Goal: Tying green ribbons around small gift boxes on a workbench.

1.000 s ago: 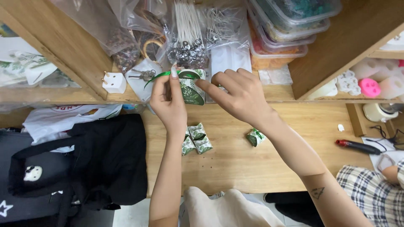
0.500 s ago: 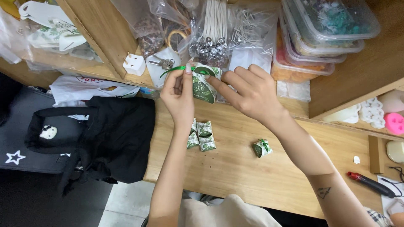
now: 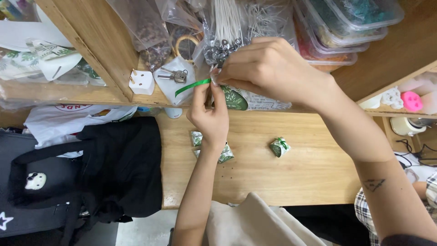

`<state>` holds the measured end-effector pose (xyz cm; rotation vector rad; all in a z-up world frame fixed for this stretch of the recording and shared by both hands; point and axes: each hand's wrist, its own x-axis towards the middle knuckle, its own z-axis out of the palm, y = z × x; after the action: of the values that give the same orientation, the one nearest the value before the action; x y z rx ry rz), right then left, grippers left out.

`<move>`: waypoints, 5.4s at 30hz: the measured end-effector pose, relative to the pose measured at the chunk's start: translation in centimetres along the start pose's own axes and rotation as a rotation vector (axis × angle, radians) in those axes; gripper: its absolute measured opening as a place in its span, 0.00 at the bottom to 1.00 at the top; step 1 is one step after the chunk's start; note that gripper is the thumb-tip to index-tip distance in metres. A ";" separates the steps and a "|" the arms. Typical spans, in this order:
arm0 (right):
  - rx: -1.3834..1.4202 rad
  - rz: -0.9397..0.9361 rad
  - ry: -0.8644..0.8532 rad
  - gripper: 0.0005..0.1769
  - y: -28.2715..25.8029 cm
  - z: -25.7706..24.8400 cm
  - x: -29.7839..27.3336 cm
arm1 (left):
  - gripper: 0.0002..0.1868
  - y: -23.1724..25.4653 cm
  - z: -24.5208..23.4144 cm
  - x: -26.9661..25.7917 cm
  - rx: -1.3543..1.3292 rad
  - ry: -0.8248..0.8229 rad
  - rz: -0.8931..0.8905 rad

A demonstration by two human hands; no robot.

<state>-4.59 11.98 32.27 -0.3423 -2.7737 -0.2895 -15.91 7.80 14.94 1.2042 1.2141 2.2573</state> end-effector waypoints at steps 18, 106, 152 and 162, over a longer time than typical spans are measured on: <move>0.310 0.137 -0.130 0.07 3.0 2.2 4.1 | 0.07 0.1 -1.8 1.6 0.110 -0.103 0.126; 0.493 0.462 0.529 0.47 -2.4 8.6 -6.3 | 0.08 -0.8 -2.0 5.4 -0.124 -0.523 -0.199; 0.056 0.112 0.261 0.08 -1.6 3.7 -6.3 | 0.09 -0.8 -1.7 5.1 -0.123 -0.527 -0.175; 0.970 0.577 0.570 0.08 1.0 6.6 -6.2 | 0.10 -1.1 -2.8 4.8 0.209 -0.546 0.133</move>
<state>-0.62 13.29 24.14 -0.6304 -1.8468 0.9093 -21.18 9.85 15.81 1.8696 1.1861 1.7250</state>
